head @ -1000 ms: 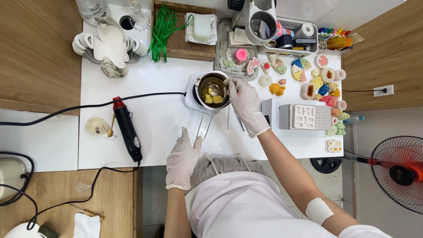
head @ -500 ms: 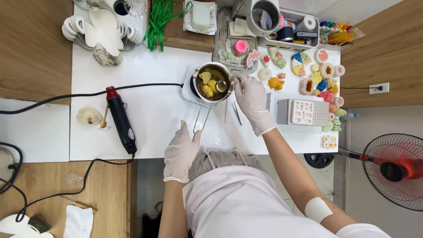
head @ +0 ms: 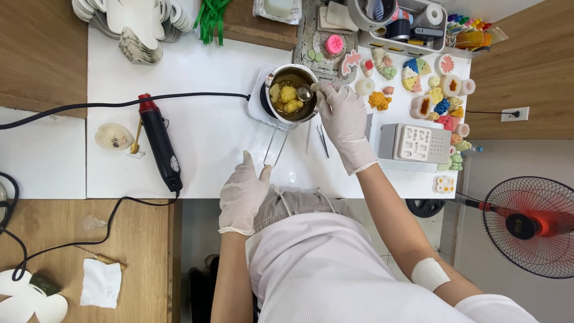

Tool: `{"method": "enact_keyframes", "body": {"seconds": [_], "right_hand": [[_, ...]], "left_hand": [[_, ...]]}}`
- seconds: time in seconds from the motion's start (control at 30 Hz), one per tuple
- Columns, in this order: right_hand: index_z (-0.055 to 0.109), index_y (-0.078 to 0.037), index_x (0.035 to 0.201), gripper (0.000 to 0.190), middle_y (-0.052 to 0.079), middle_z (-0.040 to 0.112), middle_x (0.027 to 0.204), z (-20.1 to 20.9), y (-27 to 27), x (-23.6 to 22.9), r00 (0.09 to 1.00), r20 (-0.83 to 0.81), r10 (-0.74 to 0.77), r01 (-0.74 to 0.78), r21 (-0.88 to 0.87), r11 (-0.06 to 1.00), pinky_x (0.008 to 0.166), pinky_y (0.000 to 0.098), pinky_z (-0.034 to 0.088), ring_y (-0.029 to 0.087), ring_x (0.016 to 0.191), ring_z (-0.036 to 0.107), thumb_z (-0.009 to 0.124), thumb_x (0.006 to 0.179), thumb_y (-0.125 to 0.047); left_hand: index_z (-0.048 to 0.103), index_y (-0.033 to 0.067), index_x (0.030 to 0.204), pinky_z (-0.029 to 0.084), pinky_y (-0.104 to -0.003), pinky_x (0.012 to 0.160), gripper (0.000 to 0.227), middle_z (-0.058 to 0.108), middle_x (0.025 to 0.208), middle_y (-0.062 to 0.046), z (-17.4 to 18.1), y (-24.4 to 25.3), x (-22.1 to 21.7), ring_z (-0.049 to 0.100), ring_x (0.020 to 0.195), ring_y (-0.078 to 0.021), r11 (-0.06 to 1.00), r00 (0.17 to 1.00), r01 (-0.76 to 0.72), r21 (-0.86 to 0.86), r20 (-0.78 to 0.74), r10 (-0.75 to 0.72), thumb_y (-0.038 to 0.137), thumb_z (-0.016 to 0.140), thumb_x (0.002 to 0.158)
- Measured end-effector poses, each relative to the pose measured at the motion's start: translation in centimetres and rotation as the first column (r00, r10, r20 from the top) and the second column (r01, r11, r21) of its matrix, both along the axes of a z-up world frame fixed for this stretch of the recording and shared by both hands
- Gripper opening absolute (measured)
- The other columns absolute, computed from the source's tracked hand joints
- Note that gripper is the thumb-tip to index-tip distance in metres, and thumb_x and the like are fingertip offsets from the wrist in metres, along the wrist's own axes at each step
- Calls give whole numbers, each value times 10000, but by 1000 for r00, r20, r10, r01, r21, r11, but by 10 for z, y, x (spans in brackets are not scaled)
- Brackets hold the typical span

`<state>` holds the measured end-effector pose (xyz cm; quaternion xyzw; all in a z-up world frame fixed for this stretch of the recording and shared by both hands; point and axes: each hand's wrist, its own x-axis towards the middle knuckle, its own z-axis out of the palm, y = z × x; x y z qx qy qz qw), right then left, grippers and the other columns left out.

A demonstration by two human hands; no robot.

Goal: Melting and stirring wax in a pot, preparing molds for wax figures.

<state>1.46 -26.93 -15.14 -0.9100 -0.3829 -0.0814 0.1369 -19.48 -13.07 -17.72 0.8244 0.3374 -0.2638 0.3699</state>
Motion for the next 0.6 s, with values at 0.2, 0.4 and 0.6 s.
{"method": "enact_keyframes", "body": {"seconds": [0.2, 0.4, 0.6], "right_hand": [[746, -191, 1156, 175, 89, 655, 846, 9, 5, -2, 998, -2, -64, 64, 62, 996, 713, 455, 488, 304, 827, 635, 690, 994, -158], [725, -191, 1195, 188, 82, 678, 897, 11, 6, -5, 994, -102, -40, 53, 122, 991, 749, 442, 506, 303, 861, 648, 655, 1027, -147], [735, -207, 1167, 165, 70, 685, 869, -6, 7, -9, 982, -188, 3, 4, 36, 999, 736, 437, 512, 289, 819, 647, 653, 1026, -184]], "left_hand": [[282, 43, 1587, 547, -453, 931, 789, 638, 1254, -173, 1, 4, 2, 667, 1109, -330, 999, 1000, 21, 25, -6, -21, 542, 468, 1005], [296, 22, 1574, 551, -452, 910, 790, 644, 1231, -175, -5, 3, 2, 672, 1080, -331, 998, 999, 29, 50, 38, -30, 542, 473, 1006], [314, 23, 1564, 557, -452, 892, 788, 645, 1226, -177, -11, 2, 2, 676, 1066, -332, 996, 997, 47, 71, 54, -51, 545, 485, 1000]]}}
